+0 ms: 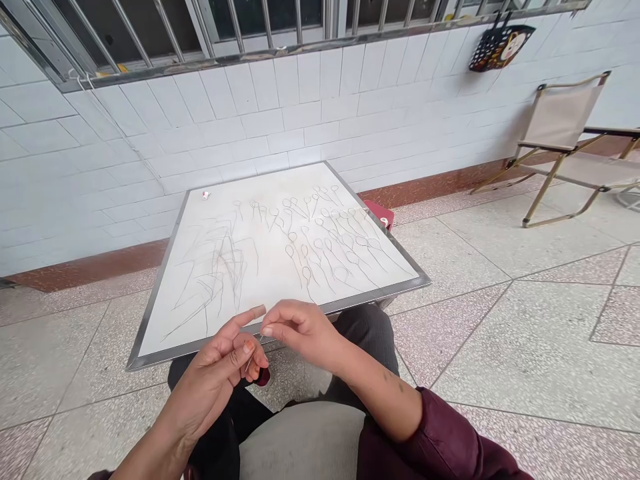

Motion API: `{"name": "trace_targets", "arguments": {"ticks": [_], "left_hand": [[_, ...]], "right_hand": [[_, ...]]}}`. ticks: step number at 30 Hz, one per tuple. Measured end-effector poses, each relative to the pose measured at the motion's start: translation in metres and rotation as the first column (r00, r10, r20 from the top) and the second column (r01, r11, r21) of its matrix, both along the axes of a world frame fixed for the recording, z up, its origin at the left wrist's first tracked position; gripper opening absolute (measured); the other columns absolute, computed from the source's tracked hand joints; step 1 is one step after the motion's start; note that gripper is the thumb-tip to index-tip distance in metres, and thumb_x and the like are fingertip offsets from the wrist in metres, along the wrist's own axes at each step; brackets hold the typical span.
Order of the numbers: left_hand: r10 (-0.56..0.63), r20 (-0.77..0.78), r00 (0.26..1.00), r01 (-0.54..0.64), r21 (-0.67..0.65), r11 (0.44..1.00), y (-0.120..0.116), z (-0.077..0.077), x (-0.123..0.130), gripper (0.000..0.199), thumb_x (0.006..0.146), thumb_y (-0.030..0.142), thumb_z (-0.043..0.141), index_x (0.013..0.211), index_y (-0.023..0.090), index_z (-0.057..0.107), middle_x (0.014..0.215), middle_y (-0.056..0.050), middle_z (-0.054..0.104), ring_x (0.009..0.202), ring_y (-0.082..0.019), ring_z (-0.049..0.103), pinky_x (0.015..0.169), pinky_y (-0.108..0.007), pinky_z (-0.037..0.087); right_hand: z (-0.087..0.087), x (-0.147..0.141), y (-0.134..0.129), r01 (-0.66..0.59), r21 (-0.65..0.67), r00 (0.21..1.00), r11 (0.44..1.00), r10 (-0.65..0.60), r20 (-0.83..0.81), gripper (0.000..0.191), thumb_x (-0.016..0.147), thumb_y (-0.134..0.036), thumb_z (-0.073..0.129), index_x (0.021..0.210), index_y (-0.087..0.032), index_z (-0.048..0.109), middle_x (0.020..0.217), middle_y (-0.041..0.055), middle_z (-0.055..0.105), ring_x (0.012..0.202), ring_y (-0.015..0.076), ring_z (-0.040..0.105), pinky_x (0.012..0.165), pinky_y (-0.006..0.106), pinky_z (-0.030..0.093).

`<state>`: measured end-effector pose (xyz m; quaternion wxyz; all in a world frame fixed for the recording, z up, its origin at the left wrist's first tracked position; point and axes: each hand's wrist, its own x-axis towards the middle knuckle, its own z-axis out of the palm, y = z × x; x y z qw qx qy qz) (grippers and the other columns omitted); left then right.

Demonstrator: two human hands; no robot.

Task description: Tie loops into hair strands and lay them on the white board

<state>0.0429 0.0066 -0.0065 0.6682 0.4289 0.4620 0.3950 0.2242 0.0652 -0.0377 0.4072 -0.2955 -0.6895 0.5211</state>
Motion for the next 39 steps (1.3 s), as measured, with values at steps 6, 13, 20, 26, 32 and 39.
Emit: {"name": "trace_targets", "arguments": {"ticks": [6,13,20,26,32,39], "left_hand": [[0.006,-0.038,0.999,-0.006,0.008,1.000,0.006,0.004,0.000,0.058,0.085,0.031,0.068,0.140,0.023,0.050,0.078,-0.003,0.069,0.059,-0.013,0.057,0.058,-0.027,0.041],[-0.013,-0.030,0.999,0.012,-0.052,0.999,0.008,0.006,-0.007,0.055,0.082,0.031,0.069,0.135,0.025,0.056,0.077,-0.003,0.070,0.047,-0.010,0.055,0.045,-0.022,0.039],[-0.056,-0.072,0.996,0.047,-0.113,0.992,0.010,0.016,-0.014,0.050,0.081,0.030,0.069,0.129,0.024,0.061,0.075,-0.002,0.068,0.038,-0.007,0.048,0.036,-0.018,0.035],[-0.023,-0.063,0.998,0.016,-0.116,0.993,0.007,0.020,-0.018,0.061,0.082,0.035,0.069,0.139,0.026,0.051,0.077,-0.002,0.068,0.035,-0.005,0.045,0.033,-0.018,0.029],[-0.028,-0.113,0.993,0.020,-0.077,0.997,0.003,0.020,-0.019,0.060,0.086,0.037,0.065,0.142,0.027,0.045,0.084,-0.002,0.069,0.047,-0.010,0.055,0.044,-0.022,0.042],[-0.025,-0.224,0.974,0.048,0.099,0.994,0.012,0.013,-0.015,0.051,0.090,0.038,0.060,0.138,0.025,0.050,0.077,0.000,0.066,0.052,-0.011,0.055,0.059,-0.029,0.048]], "right_hand": [[-0.001,-0.001,-0.001,-0.064,0.123,0.992,0.990,0.049,0.116,0.021,0.096,-0.036,0.054,0.090,-0.022,0.067,0.078,0.0008,0.063,0.074,0.0140,0.060,0.066,0.026,0.046],[-0.002,0.000,0.001,-0.086,0.278,0.982,0.957,0.034,0.186,0.022,0.099,-0.033,0.049,0.093,-0.022,0.068,0.078,0.0007,0.065,0.070,0.0126,0.059,0.066,0.025,0.044],[-0.002,-0.002,0.000,-0.072,0.292,0.987,0.954,0.025,0.162,0.019,0.098,-0.031,0.052,0.092,-0.023,0.067,0.077,-0.0003,0.064,0.069,0.0120,0.058,0.065,0.024,0.043],[-0.002,-0.004,-0.005,-0.013,0.218,0.977,0.976,-0.034,0.209,0.012,0.095,-0.031,0.055,0.100,-0.023,0.063,0.080,-0.0002,0.062,0.063,0.0110,0.053,0.059,0.023,0.043],[-0.001,-0.008,-0.010,0.033,0.285,0.971,0.958,-0.099,0.219,0.011,0.095,-0.026,0.053,0.091,-0.022,0.063,0.081,0.0012,0.063,0.067,0.0122,0.055,0.061,0.023,0.043],[-0.003,-0.011,-0.013,0.042,0.335,0.960,0.941,-0.132,0.248,0.011,0.096,-0.022,0.052,0.094,-0.021,0.063,0.082,0.0018,0.064,0.071,0.0136,0.058,0.064,0.025,0.043]]}}
